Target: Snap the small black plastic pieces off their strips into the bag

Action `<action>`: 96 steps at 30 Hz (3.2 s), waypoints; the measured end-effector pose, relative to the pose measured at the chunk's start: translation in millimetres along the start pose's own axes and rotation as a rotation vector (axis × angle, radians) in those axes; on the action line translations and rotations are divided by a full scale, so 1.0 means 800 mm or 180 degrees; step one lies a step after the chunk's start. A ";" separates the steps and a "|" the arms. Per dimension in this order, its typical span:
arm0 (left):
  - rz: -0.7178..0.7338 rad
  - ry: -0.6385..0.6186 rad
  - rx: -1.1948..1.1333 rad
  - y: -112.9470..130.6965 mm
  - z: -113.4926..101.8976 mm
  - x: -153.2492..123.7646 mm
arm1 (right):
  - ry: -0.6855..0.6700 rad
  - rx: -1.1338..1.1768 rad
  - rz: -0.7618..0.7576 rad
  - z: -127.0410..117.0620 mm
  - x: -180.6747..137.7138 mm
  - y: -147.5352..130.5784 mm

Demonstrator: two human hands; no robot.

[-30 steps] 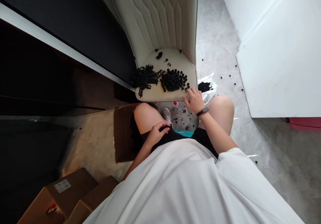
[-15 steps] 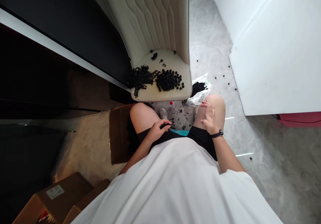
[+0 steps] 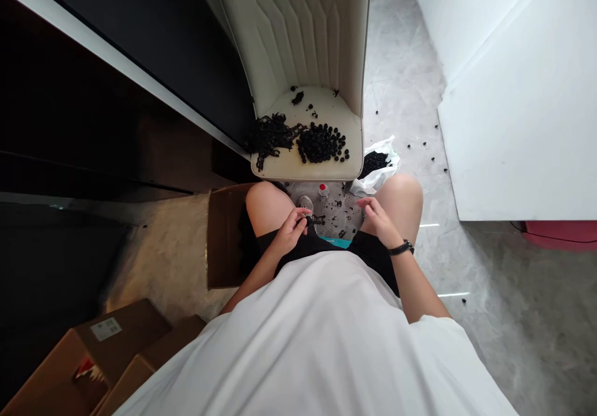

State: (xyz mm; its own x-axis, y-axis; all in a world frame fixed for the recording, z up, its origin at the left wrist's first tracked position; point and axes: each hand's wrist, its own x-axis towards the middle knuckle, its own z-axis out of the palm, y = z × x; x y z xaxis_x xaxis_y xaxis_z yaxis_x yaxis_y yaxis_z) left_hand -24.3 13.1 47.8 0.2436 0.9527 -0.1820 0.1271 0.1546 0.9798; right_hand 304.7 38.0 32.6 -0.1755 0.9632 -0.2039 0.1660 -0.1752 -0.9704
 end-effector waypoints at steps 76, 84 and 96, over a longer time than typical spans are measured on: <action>-0.0317 -0.0741 -0.0343 0.042 0.005 -0.003 | -0.0951 -0.0489 -0.1075 0.143 -0.018 -0.089; -0.0326 -0.0705 0.0001 0.044 -0.003 0.005 | -0.1125 -0.0675 -0.1144 0.130 -0.008 -0.084; -0.0061 -0.0744 0.0612 0.061 -0.007 0.002 | -0.1041 -0.0170 -0.0763 0.122 -0.002 -0.085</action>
State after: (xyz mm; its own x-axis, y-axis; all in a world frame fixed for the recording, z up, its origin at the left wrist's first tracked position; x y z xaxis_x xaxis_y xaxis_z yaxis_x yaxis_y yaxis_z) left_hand -23.1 23.5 95.5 0.4513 0.8605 -0.2365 0.3081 0.0984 0.9462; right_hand 199.1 28.1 86.2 -0.5132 0.8582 -0.0114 0.1315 0.0655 -0.9892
